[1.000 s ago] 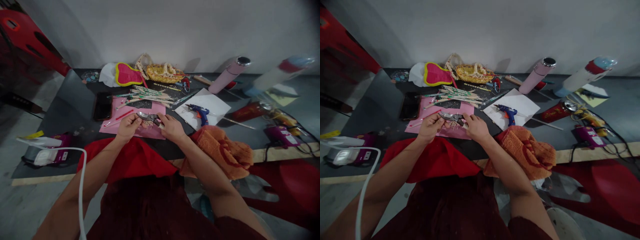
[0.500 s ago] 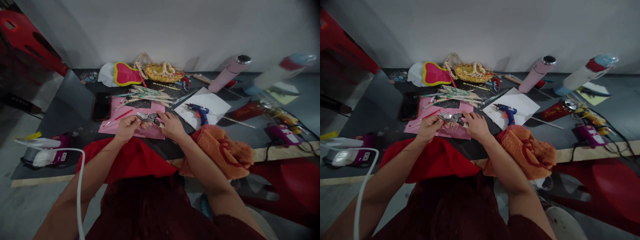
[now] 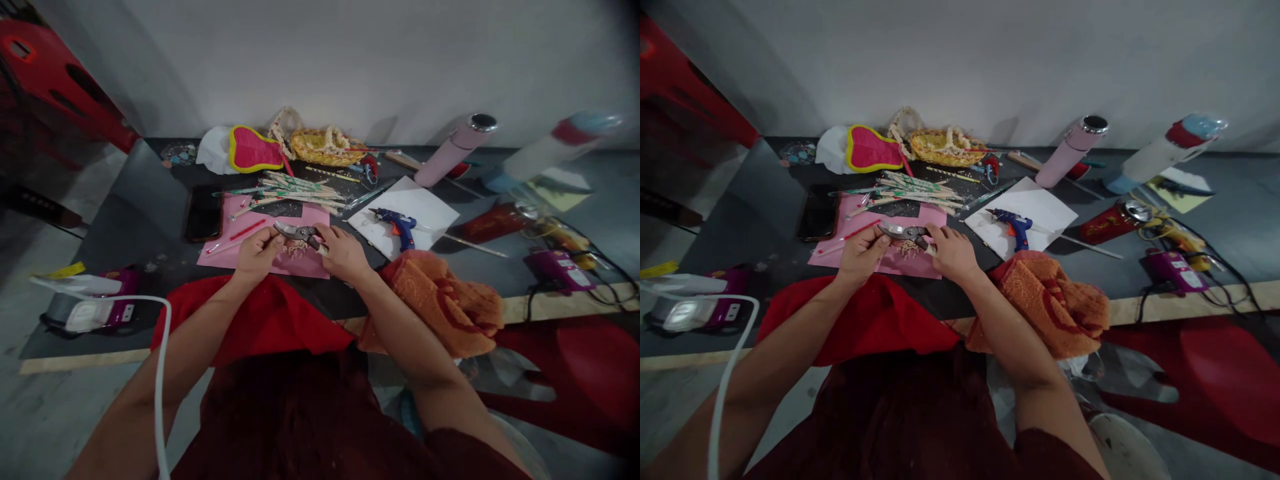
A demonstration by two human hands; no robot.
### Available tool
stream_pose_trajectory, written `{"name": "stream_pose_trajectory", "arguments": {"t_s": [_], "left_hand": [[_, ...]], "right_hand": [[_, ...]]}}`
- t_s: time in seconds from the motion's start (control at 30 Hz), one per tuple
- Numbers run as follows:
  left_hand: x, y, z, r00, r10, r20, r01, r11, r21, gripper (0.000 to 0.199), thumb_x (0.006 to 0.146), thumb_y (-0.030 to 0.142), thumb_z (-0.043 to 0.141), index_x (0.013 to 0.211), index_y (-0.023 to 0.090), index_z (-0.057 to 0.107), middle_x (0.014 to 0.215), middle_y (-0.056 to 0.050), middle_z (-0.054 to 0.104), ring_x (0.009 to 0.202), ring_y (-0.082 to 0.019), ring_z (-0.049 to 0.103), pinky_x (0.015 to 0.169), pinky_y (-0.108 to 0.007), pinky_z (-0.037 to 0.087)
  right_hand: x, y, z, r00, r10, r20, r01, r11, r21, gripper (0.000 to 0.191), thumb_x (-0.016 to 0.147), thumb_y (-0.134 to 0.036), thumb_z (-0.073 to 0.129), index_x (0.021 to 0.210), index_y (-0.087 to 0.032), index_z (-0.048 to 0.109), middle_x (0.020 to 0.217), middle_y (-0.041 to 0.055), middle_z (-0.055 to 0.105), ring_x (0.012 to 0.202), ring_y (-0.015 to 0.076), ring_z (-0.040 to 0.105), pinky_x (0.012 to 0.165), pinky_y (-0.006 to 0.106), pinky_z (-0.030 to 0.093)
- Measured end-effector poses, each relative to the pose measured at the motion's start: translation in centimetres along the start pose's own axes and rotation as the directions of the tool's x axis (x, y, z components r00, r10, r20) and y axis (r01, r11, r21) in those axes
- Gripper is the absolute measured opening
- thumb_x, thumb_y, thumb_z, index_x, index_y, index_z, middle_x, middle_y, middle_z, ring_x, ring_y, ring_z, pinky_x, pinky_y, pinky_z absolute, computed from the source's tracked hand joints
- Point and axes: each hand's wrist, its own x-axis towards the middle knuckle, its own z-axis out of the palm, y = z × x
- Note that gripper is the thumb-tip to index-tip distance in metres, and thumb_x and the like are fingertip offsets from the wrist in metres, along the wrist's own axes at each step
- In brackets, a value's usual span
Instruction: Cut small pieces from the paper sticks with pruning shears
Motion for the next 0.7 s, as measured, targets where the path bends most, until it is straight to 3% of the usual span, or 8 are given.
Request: {"name": "stream_pose_trajectory", "arguments": {"t_s": [0.17, 0.27, 0.43, 0.7], "left_hand": [[0.1, 0.0, -0.4, 1.0, 0.006, 0.03, -0.008, 0.999, 0.044, 0.024, 0.084, 0.034, 0.057, 0.078, 0.016, 0.072, 0.077, -0.004, 0.071, 0.073, -0.015, 0.061, 0.071, -0.025, 0.046], [0.2, 0.3, -0.8, 0.995, -0.045, 0.093, 0.046, 0.999, -0.011, 0.024, 0.082, 0.034, 0.059, 0.075, 0.016, 0.072, 0.073, -0.005, 0.071, 0.061, -0.012, 0.058, 0.062, -0.024, 0.046], [0.1, 0.6, -1.1, 0.969, -0.163, 0.187, 0.196, 0.966, -0.169, 0.024, 0.078, 0.037, 0.064, 0.075, 0.014, 0.07, 0.065, -0.006, 0.069, 0.04, -0.005, 0.039, 0.041, -0.019, 0.029], [0.1, 0.8, -0.6, 0.956, -0.238, 0.172, 0.282, 0.906, -0.316, 0.028, 0.072, 0.041, 0.07, 0.071, 0.013, 0.066, 0.058, -0.005, 0.066, 0.036, -0.002, 0.026, 0.038, -0.019, 0.016]], "right_hand": [[0.1, 0.4, 0.2, 0.999, -0.037, 0.005, 0.037, 0.999, -0.004, 0.055, 0.088, -0.036, 0.047, 0.14, -0.022, 0.037, 0.126, 0.0111, 0.055, 0.111, 0.0268, 0.051, 0.09, 0.037, 0.039], [0.2, 0.7, 0.3, 0.998, -0.062, 0.009, 0.062, 0.998, 0.011, 0.059, 0.085, -0.032, 0.05, 0.141, -0.022, 0.035, 0.129, 0.01, 0.054, 0.113, 0.0267, 0.05, 0.091, 0.038, 0.039], [0.2, 0.7, 0.2, 0.996, -0.087, 0.016, 0.087, 0.996, 0.01, 0.056, 0.084, -0.027, 0.049, 0.139, -0.022, 0.039, 0.123, 0.0099, 0.057, 0.111, 0.0246, 0.051, 0.091, 0.034, 0.038], [-0.1, 0.5, 0.1, 0.997, -0.071, -0.012, 0.071, 0.997, 0.003, 0.045, 0.088, -0.023, 0.043, 0.132, -0.022, 0.047, 0.113, 0.0083, 0.062, 0.101, 0.0215, 0.057, 0.088, 0.03, 0.04]]}}
